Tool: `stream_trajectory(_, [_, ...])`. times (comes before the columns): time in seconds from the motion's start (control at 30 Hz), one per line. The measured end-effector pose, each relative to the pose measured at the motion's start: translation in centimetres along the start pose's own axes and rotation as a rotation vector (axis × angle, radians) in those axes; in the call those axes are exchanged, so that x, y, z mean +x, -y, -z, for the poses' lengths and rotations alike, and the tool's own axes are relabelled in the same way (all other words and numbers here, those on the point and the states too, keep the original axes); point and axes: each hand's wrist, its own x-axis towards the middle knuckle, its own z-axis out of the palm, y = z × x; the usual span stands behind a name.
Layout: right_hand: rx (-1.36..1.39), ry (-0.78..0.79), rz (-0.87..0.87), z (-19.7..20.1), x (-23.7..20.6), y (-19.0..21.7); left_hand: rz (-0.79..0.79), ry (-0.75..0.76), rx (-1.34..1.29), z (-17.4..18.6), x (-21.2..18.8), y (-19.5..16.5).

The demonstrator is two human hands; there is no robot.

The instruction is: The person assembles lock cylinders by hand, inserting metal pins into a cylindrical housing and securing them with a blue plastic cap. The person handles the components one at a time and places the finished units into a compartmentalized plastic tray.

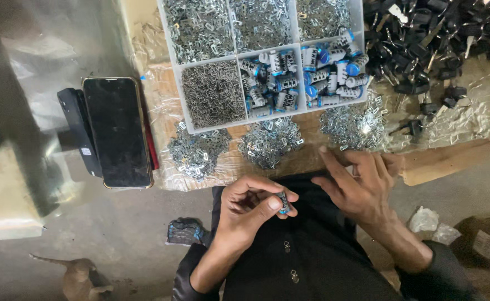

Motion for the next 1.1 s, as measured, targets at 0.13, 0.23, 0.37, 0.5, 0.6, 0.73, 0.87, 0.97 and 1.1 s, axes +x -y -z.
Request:
stream_trajectory(0.13, [0.081, -0.150, 0.150, 0.2, 1.8, 0.3, 0.024, -0.038, 0.040, 0.0, -0.3, -0.1])
stream_trajectory(0.23, [0.181, -0.231, 0.281, 0.4, 3.1, -0.2, 0.037, -0.042, 0.102, -0.3, -0.4, -0.1])
stream_trajectory(0.37, [0.466, -0.229, 0.229, 1.4, 3.4, 1.3, 0.063, -0.023, 0.077, -1.1, -0.1, 0.7])
stream_trajectory(0.5, [0.743, -0.176, 0.136, 2.2, 3.6, 3.7, 0.089, -0.007, 0.047, -1.6, -0.2, 1.2])
stream_trajectory(0.6, [0.827, -0.133, 0.020, 2.3, 4.0, 4.6, 0.075, -0.010, 0.046, -1.5, -0.2, 1.2])
stream_trajectory(0.73, [0.800, -0.136, 0.062, 2.3, 4.4, 5.0, 0.076, -0.008, 0.019, -1.4, -0.2, 1.4])
stream_trajectory(0.87, [0.679, -0.186, 0.092, 2.3, 4.2, 5.4, 0.066, -0.021, 0.061, -1.5, 0.0, 1.7])
stream_trajectory(0.97, [0.767, -0.092, 0.150, 2.5, 4.1, 4.2, 0.043, -0.019, 0.202, -1.6, 0.2, 1.5])
stream_trajectory(1.1, [1.087, 0.437, 0.085, 3.1, 3.2, 0.4, 0.096, 0.249, 0.562, -1.0, 0.1, 0.1])
